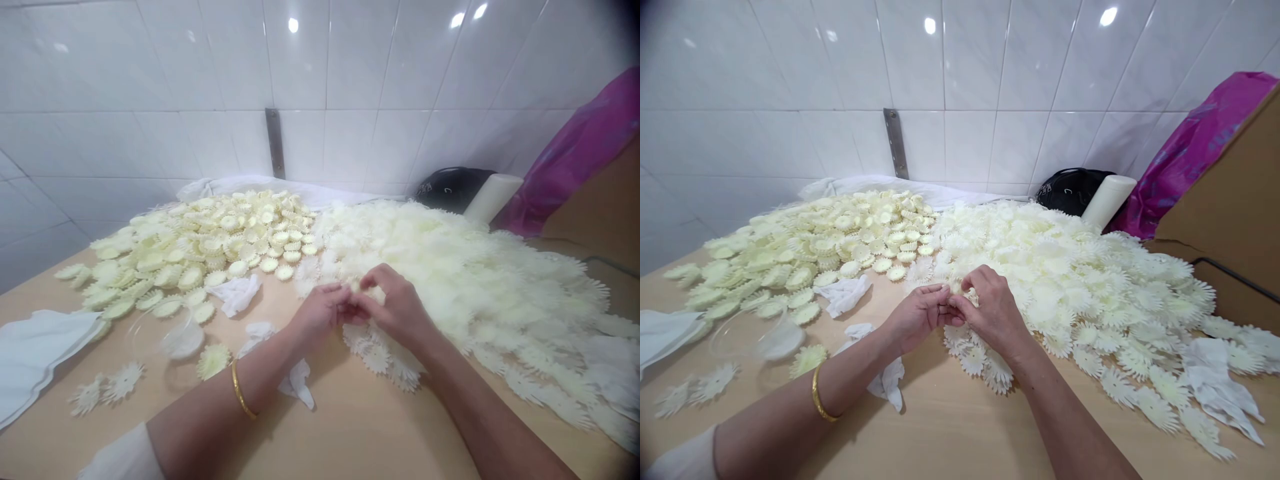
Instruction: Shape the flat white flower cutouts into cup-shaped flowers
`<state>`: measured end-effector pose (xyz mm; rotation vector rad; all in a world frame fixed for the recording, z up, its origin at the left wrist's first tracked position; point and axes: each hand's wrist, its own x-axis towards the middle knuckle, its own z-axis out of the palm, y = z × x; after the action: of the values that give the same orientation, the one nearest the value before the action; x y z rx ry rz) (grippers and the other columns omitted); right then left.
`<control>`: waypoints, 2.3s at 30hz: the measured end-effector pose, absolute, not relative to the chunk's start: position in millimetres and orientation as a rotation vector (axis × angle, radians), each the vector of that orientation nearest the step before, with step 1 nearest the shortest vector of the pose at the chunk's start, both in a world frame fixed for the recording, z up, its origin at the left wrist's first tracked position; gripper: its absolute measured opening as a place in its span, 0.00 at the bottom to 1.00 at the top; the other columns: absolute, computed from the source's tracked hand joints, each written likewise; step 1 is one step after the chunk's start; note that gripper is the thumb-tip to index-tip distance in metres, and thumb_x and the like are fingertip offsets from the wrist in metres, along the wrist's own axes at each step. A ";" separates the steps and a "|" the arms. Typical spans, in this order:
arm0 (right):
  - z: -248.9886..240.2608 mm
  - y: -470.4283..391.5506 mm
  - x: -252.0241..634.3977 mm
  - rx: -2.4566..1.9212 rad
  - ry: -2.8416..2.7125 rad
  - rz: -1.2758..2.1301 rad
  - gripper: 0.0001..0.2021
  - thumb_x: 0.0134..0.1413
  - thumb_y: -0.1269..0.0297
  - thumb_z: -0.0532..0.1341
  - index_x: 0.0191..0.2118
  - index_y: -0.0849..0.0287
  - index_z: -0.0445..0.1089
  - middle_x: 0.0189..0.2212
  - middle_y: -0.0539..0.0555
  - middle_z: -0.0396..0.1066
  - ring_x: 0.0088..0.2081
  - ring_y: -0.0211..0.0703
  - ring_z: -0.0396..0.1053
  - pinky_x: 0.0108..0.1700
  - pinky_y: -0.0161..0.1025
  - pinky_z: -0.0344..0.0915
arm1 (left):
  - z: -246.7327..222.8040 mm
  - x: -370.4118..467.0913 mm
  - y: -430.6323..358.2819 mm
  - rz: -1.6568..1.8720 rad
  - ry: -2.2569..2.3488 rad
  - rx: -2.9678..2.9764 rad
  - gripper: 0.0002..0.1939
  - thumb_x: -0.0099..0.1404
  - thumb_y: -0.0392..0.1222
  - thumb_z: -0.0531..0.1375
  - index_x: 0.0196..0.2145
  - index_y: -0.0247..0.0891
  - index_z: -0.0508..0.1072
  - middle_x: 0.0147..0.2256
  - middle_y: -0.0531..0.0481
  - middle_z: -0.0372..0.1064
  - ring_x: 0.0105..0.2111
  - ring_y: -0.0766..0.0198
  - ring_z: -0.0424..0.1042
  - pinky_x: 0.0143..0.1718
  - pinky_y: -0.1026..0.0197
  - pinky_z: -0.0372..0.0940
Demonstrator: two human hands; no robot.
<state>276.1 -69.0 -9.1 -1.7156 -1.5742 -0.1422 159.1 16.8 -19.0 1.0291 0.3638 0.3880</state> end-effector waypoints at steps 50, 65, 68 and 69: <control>-10.1 -64.5 276.3 -1.191 -0.868 0.845 0.13 0.45 0.56 0.59 0.21 0.59 0.60 0.19 0.48 0.59 0.23 0.36 0.57 0.27 0.35 0.57 | -11.3 157.2 12.9 0.440 0.319 1.117 0.07 0.52 0.37 0.60 0.31 0.32 0.69 0.22 0.49 0.68 0.24 0.65 0.71 0.26 0.64 0.65; -2.5 -68.7 267.1 -1.427 -1.281 0.312 0.11 0.47 0.56 0.59 0.31 0.58 0.65 0.29 0.52 0.63 0.32 0.40 0.62 0.34 0.38 0.61 | -15.5 158.1 12.5 0.579 0.495 1.115 0.09 0.53 0.40 0.59 0.25 0.33 0.63 0.20 0.52 0.63 0.20 0.69 0.67 0.22 0.67 0.63; -1.9 -68.5 265.2 -1.462 -1.353 0.225 0.07 0.48 0.60 0.59 0.31 0.58 0.66 0.31 0.53 0.64 0.33 0.42 0.62 0.37 0.40 0.61 | -18.3 157.0 14.6 0.583 0.480 1.132 0.12 0.52 0.43 0.60 0.24 0.34 0.60 0.21 0.54 0.62 0.19 0.71 0.66 0.22 0.67 0.62; -1.9 -68.4 265.0 -1.472 -1.342 0.226 0.06 0.49 0.61 0.58 0.30 0.58 0.66 0.30 0.53 0.64 0.33 0.41 0.62 0.37 0.40 0.60 | -18.9 156.9 15.0 0.576 0.481 1.144 0.13 0.52 0.43 0.61 0.24 0.34 0.60 0.21 0.54 0.61 0.19 0.71 0.67 0.22 0.67 0.62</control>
<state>265.0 -68.4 -1.9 -1.4724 -1.3416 0.2263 156.9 15.0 -18.9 1.1444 0.4811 0.5757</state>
